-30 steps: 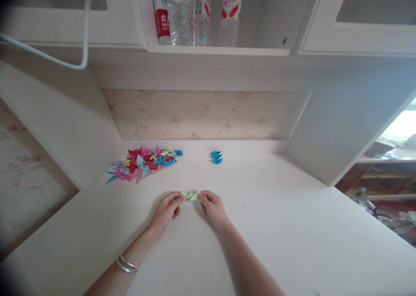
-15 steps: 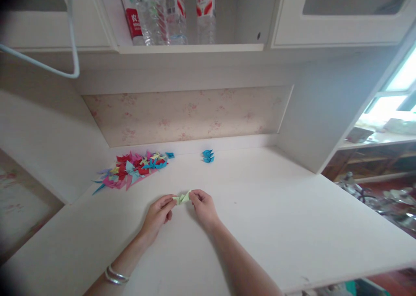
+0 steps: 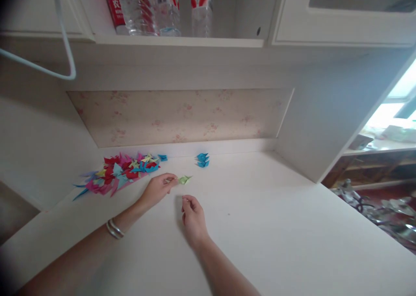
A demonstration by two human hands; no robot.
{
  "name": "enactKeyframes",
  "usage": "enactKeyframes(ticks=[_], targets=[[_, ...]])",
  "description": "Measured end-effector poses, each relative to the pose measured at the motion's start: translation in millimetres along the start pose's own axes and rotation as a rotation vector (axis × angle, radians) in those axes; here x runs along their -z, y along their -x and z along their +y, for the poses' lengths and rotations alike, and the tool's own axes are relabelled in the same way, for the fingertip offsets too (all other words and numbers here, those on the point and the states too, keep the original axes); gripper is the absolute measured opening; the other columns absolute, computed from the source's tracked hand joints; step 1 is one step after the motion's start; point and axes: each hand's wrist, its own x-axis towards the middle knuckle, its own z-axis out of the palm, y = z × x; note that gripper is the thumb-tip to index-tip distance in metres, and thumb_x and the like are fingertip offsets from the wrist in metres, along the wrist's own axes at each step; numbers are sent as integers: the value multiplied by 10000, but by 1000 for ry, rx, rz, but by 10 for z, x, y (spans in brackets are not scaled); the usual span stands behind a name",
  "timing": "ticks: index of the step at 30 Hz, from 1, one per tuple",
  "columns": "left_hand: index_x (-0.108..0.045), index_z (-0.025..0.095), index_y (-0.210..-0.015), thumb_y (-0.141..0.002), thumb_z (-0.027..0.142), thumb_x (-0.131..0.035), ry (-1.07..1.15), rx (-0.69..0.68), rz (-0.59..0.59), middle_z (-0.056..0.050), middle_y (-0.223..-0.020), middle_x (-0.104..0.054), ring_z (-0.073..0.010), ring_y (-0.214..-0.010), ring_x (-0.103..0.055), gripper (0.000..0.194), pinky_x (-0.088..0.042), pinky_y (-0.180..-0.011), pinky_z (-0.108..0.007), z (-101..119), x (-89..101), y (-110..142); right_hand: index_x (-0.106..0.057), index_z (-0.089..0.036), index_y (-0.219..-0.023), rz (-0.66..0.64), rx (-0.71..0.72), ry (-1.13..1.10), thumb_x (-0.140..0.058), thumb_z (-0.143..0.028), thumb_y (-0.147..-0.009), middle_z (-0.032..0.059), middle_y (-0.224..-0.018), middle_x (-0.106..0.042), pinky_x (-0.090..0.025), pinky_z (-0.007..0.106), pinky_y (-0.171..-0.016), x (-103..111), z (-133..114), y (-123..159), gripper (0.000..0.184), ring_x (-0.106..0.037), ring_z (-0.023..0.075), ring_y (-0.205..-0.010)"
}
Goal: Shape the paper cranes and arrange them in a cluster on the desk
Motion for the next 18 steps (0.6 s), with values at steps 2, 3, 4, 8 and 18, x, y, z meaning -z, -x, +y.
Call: enactKeyframes(ticks=[2,3,4,8,18], targets=[[-710,174,-894,-798,382,-550,-79,-80,5,-41,-890,-723,-148,-688,-639,279,-489,-647,-229,63,-78,-251,-614,-185,-919,-34,-33,2,-608,-513,-744,-62,-604,-460,-209,210,-405,7,32,-6,372,-317,63,-427],[-719,179,-881,-802,366,-550,-123,-117,10,-42,-911,-724,-159,-762,-647,264,-491,-711,-233,94,-130,-374,-612,-188,-907,-50,-39,9,-599,-502,-757,-64,-603,-450,-212,211,-412,11,50,-11,348,-314,65,-435],[-727,184,-875,-809,355,-544,-163,-142,13,-41,-934,-725,-165,-817,-649,259,-486,-759,-235,123,-188,-494,-610,-191,-898,-66,-39,21,-588,-489,-772,-66,-602,-439,-215,211,-420,16,69,-15,324,-313,68,-445],[-732,202,-936,-843,341,-500,-229,-139,-19,-19,-981,-729,-160,-820,-662,286,-485,-776,-226,193,-484,-927,-609,-189,-875,-116,-21,95,-541,-444,-828,-58,-607,-414,-229,215,-452,30,121,-24,267,-320,82,-492],[-718,228,-883,-786,249,-551,-324,-41,-9,-23,-887,-741,-164,-838,-662,195,-475,-737,-216,64,-1118,-1832,-634,-169,-845,-186,65,312,-485,-435,-878,-15,-635,-468,-280,232,-526,3,129,-42,307,-395,119,-597]])
